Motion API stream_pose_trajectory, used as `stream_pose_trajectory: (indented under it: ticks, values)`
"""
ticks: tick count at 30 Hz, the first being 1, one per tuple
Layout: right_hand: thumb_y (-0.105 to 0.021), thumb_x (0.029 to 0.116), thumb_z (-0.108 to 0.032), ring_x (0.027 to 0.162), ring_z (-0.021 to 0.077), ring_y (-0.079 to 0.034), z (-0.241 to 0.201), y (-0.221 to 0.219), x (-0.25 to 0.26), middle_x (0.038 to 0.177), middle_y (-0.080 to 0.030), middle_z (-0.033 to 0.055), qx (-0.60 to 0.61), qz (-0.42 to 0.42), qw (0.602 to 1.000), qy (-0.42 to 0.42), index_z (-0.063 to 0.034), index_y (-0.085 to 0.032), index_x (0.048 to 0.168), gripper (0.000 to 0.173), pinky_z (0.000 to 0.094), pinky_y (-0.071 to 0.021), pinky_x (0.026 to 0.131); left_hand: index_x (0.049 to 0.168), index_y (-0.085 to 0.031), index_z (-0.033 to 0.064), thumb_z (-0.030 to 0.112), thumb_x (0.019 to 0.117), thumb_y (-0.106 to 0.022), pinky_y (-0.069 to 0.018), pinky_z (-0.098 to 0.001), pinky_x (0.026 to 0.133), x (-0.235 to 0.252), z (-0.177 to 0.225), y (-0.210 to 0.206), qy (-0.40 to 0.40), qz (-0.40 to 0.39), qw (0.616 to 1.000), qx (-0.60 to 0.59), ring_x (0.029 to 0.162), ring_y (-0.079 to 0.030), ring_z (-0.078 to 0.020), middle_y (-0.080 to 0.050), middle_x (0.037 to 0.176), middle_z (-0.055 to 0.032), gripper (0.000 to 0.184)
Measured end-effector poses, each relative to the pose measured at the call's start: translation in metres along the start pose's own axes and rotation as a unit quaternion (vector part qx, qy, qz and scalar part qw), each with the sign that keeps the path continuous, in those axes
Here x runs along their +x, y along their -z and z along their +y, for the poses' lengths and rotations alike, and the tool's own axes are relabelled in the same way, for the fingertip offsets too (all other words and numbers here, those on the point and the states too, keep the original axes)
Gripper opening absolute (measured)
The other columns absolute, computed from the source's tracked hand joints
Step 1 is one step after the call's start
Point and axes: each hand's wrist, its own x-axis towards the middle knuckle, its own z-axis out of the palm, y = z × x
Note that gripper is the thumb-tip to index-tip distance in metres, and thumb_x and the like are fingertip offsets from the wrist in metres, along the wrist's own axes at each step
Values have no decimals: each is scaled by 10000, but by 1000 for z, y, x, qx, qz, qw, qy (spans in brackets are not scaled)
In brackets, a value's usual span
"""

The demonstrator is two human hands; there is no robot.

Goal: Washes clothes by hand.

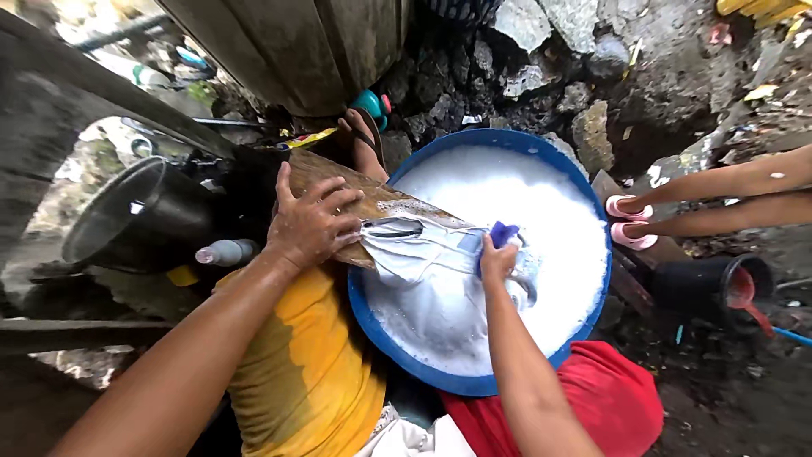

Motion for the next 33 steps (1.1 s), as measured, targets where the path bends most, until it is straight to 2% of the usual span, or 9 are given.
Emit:
stream_pose_trajectory:
  ticks: [7, 11, 14, 17, 20, 23, 25, 29, 33]
  values:
    - [-748, 928, -351, 891, 382, -739, -109, -55, -137, 975, -740, 220, 14, -158, 954, 256, 62, -666, 1173, 487, 594, -582, 780, 960, -781, 136, 353, 967, -657, -107, -851, 1077, -2, 1, 0, 3, -13, 1000, -4, 1419, -460, -429, -633, 1415, -76, 250]
    - [-701, 962, -405, 1089, 515, -664, -29, -9, -42, 1149, -675, 347, -46, -86, 989, 111, 136, -575, 1293, 647, 672, -505, 943, 984, -789, 157, 323, 955, -690, -113, -852, 1074, 0, 2, 1, 5, -14, 1000, 0, 1418, -465, -424, -643, 1403, -71, 196]
    - [-733, 955, -359, 1239, 482, -592, 14, 25, 23, 1299, -608, 346, -30, -99, 995, 9, 111, -498, 1386, 680, 641, -444, 1062, 976, -786, 161, 321, 957, -686, -111, -848, 1077, 0, 2, 3, 4, -11, 1000, 2, 1419, -464, -422, -643, 1403, -64, 190]
    - [-712, 972, -183, 1069, 318, -668, -10, 51, 8, 1157, -676, 242, 19, -277, 960, 36, 72, -606, 1265, 403, 517, -533, 969, 981, -788, 171, 328, 958, -689, -98, -845, 1088, -1, 2, 1, 5, -13, 1000, 4, 1424, -460, -413, -639, 1409, -58, 186]
    - [-746, 924, -115, 904, 196, -698, -16, 55, -70, 984, -722, 153, -42, -519, 841, 147, 50, -687, 1109, 255, 425, -578, 878, 990, -793, 172, 307, 948, -707, -102, -843, 1089, -1, 3, 2, 6, -18, 1000, 6, 1422, -460, -417, -643, 1403, -58, 166]
    - [-741, 950, -191, 999, 361, -660, 29, 22, -123, 1040, -689, 250, -196, -628, 729, 190, 81, -685, 1101, 316, 569, -496, 938, 986, -795, 162, 297, 937, -717, -103, -855, 1075, 0, 3, 2, 3, -11, 1000, 1, 1418, -459, -435, -642, 1404, -75, 164]
    - [-719, 962, -192, 1154, 470, -630, 68, -2, -122, 1169, -673, 321, -240, -595, 746, 177, 94, -676, 1178, 361, 659, -442, 1031, 985, -794, 152, 284, 921, -740, -113, -865, 1066, 0, 2, 1, -1, -4, 1000, -5, 1407, -467, -449, -651, 1388, -87, 157]
    - [-556, 1046, -177, 1361, 432, -526, 92, -28, -121, 1437, -566, 272, -333, -504, 791, 103, 16, -573, 1411, 413, 611, -412, 1122, 973, -792, 160, 280, 912, -755, -118, -861, 1064, 1, 3, 1, 2, -4, 1000, 3, 1405, -470, -440, -651, 1388, -78, 139]
    - [-518, 1062, -133, 1412, 458, -465, 76, -29, -150, 1471, -523, 313, -353, -512, 781, 58, 115, -551, 1388, 411, 597, -344, 1171, 974, -796, 167, 294, 916, -753, -126, -860, 1063, 0, 2, 0, 3, -6, 1000, 8, 1405, -475, -433, -647, 1396, -69, 147]
